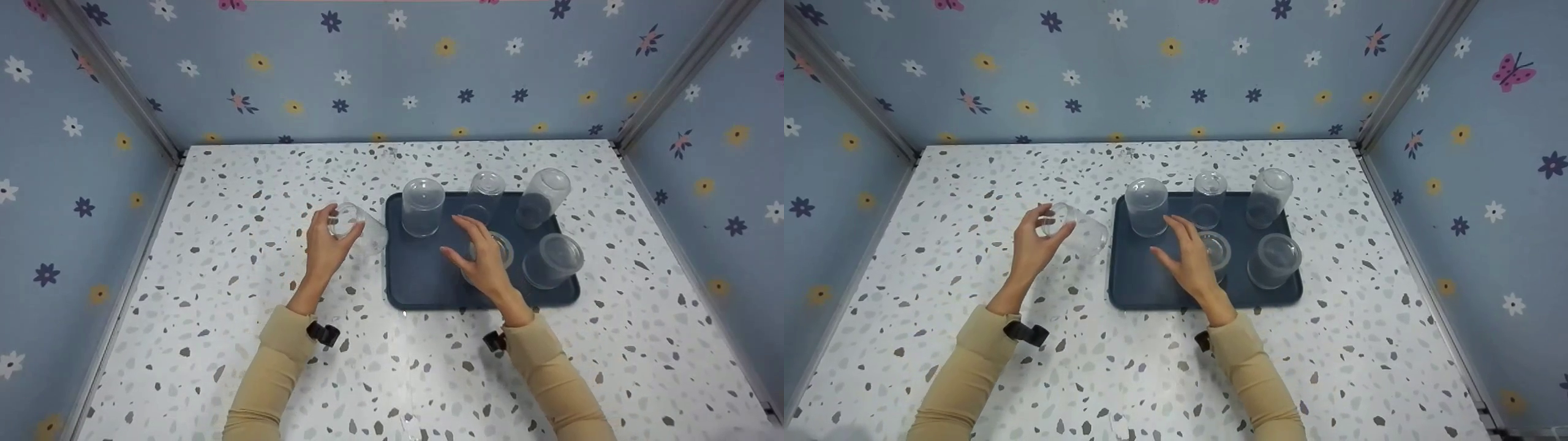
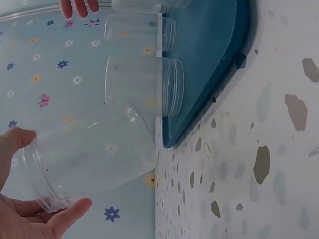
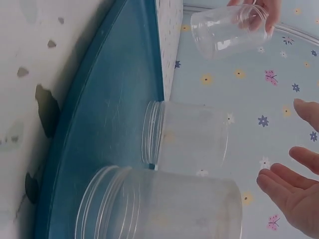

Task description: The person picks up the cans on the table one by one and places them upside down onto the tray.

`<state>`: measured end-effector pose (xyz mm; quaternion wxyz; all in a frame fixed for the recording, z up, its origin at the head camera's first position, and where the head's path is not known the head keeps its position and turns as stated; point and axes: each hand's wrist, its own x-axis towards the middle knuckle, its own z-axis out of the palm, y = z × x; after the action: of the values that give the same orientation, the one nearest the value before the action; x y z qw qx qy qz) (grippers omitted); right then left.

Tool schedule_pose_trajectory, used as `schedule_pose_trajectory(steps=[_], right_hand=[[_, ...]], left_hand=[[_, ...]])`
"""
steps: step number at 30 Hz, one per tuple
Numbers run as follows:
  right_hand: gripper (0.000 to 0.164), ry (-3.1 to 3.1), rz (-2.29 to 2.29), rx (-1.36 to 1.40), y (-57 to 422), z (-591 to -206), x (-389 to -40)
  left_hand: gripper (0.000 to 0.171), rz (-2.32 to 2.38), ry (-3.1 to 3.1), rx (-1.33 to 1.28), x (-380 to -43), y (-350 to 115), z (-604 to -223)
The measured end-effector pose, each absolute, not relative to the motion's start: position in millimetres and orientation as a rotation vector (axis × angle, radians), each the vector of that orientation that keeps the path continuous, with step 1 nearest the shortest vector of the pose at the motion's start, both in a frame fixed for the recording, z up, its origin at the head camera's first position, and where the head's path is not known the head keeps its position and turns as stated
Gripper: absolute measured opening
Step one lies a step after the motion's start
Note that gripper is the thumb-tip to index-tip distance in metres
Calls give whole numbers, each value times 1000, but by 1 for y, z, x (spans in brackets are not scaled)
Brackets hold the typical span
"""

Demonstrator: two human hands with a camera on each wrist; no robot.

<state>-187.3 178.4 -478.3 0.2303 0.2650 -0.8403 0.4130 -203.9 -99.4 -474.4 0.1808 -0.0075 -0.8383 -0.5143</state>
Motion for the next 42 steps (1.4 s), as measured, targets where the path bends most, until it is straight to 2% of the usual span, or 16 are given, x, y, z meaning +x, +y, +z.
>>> schedule_pose_trajectory(steps=[9, 17, 28, 35, 42], right_hand=[[53, -2263, 1265, 683, 169, -479, -183], [48, -2231, 1430, 654, 151, -453, -164], [39, -2160, 1652, 580, 142, -458, -165], [38, -2148, 1833, 518, 139, -454, -165], [41, -2105, 2020, 456, 142, -462, -169]], left_hand=[[55, -1613, -2258, -67, -197, -78, -475], [51, -1732, -2175, -80, -190, -66, -474], [44, -1884, -2103, -158, -183, -50, -464], [40, -1955, -2079, -163, -163, -41, -432], [39, -2027, -2043, -149, -162, -36, -432]])
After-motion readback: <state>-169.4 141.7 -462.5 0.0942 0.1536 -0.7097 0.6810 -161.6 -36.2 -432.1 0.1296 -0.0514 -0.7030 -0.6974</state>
